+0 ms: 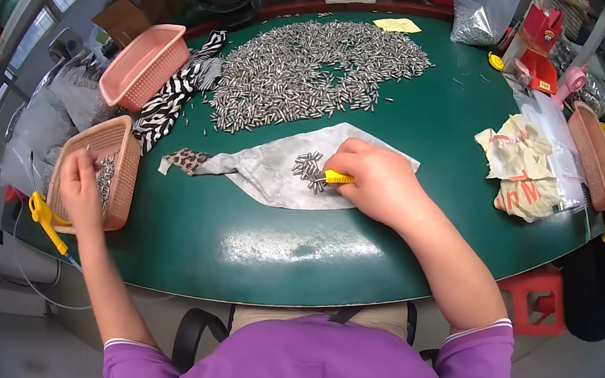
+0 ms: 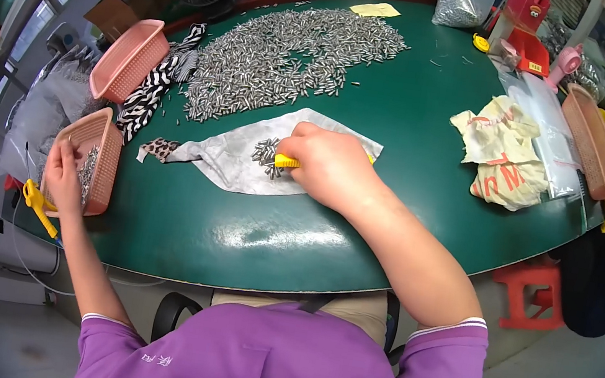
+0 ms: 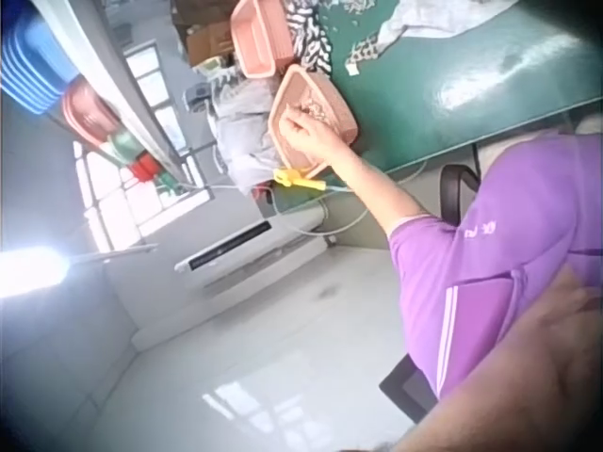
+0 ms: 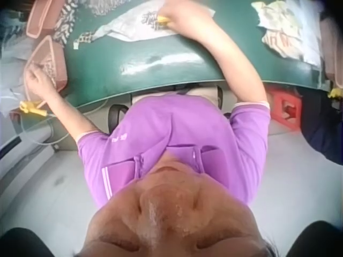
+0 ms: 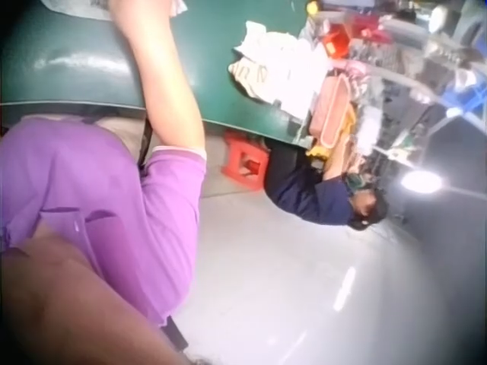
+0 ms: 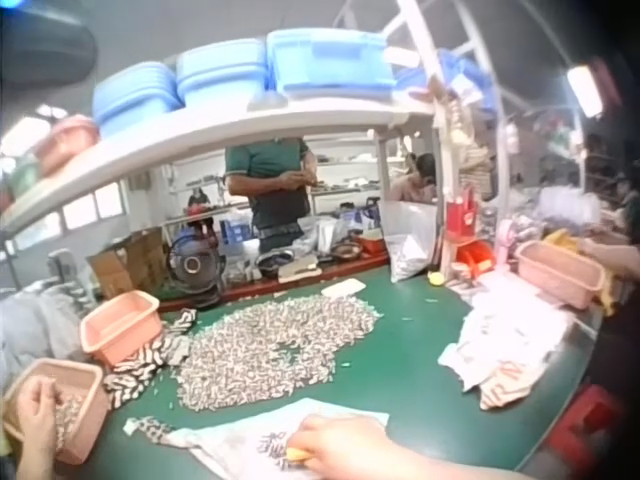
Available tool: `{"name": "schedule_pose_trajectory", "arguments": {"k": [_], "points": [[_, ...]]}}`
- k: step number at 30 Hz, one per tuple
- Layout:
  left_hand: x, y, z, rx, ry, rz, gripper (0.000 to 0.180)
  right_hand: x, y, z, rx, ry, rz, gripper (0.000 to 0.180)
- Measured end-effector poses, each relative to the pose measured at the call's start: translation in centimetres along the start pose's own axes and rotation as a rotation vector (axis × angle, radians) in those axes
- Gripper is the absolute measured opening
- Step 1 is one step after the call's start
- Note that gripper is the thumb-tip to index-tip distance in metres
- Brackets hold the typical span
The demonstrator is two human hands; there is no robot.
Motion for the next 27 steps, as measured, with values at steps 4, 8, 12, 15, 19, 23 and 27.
{"name": "schedule_pose_trajectory", "arguments": {"k": [4, 8, 12, 15, 19, 23, 27], "points": [[0.4, -3.1, 4.2, -0.511, 0.003, -0.046, 0.036, -0.1, -0.1, -0.4, 0.061, -0.04, 0.005, 0.02], [0.8, -2.5, 2.7, -0.807, -0.1, 0.045, 0.032, 0.0, 0.0, -0.7, 0.086, -0.097, -0.038, 0.02], [1.8, 2.9, -3.3, -0.133, -0.232, -0.082, 0.018, 0.2, 0.3, -1.0, 0.089, -0.096, -0.035, 0.02], [5.0, 9.2, -10.7, 0.185, -0.551, 0.041, 0.01, 0.4, 0.7, -1.1, 0.136, -0.1, -0.048, 0.02], [10.3, 14.9, -16.9, 0.299, -0.916, 0.024, 0.013, 0.2, 0.4, -1.1, 0.142, -0.098, -0.036, 0.02], [12.1, 15.0, -19.5, 0.319, -1.011, 0.102, 0.012, 0.0, 0.0, -0.9, 0.105, -0.089, -0.022, 0.021], [12.3, 12.2, -20.1, 0.506, -0.93, 0.202, 0.009, -0.3, 0.6, -0.9, 0.096, -0.065, -0.069, 0.023]]}}
Point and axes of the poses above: each hand's wrist, its own x-axis away from the middle knuckle, its own z-axis out of the back of the hand, y = z × x, the point moved 9 cm from there along -x, towards the middle knuckle, and after that the axes turned 4 degrees about z, right-handed, at the moved point
